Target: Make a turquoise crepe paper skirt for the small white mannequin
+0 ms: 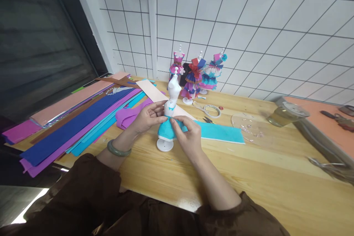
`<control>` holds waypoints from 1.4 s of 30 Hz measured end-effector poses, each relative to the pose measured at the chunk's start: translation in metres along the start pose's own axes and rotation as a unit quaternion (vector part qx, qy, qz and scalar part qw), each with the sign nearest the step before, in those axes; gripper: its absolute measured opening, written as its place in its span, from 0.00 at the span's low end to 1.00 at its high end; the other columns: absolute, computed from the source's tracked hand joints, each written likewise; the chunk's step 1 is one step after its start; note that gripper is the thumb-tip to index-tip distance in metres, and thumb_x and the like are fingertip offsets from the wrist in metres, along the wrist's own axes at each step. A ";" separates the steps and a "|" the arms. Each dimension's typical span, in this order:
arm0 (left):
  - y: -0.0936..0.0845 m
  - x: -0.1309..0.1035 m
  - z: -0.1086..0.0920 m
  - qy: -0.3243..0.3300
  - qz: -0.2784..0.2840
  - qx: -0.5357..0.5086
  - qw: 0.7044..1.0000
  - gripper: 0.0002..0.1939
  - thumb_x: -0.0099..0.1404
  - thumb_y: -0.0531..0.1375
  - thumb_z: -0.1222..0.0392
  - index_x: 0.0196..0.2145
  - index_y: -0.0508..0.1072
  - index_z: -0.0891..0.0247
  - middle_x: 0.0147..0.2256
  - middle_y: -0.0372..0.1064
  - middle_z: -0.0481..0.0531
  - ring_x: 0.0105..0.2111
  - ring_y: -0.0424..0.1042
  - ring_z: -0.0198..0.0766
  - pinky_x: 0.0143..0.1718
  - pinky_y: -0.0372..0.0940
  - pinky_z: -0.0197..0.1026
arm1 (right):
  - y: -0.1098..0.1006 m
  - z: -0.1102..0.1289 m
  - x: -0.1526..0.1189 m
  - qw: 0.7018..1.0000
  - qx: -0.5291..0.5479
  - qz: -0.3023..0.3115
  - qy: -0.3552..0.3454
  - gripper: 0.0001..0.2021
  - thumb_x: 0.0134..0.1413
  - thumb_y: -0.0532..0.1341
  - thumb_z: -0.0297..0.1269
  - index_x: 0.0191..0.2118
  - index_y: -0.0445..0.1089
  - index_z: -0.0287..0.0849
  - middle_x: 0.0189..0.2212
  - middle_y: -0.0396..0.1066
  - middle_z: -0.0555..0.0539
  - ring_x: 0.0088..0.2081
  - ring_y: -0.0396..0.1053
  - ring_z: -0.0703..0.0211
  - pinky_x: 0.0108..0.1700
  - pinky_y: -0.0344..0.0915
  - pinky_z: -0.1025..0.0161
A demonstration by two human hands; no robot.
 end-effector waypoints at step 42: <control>0.013 -0.003 -0.006 -0.013 0.044 -0.018 0.999 0.36 0.47 0.69 0.63 0.54 0.66 0.61 0.51 0.67 0.60 0.50 0.67 0.49 0.48 0.64 0.46 | 0.010 -0.025 -0.002 0.989 0.114 0.043 0.087 0.07 0.49 0.64 0.41 0.32 0.73 0.44 0.28 0.75 0.48 0.29 0.71 0.59 0.33 0.69 0.61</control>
Point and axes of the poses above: each hand's wrist, its own x-axis towards the middle knuckle, its own y-axis out of the palm, z = x × y, the point moved 10 cm from there along x, towards the middle knuckle
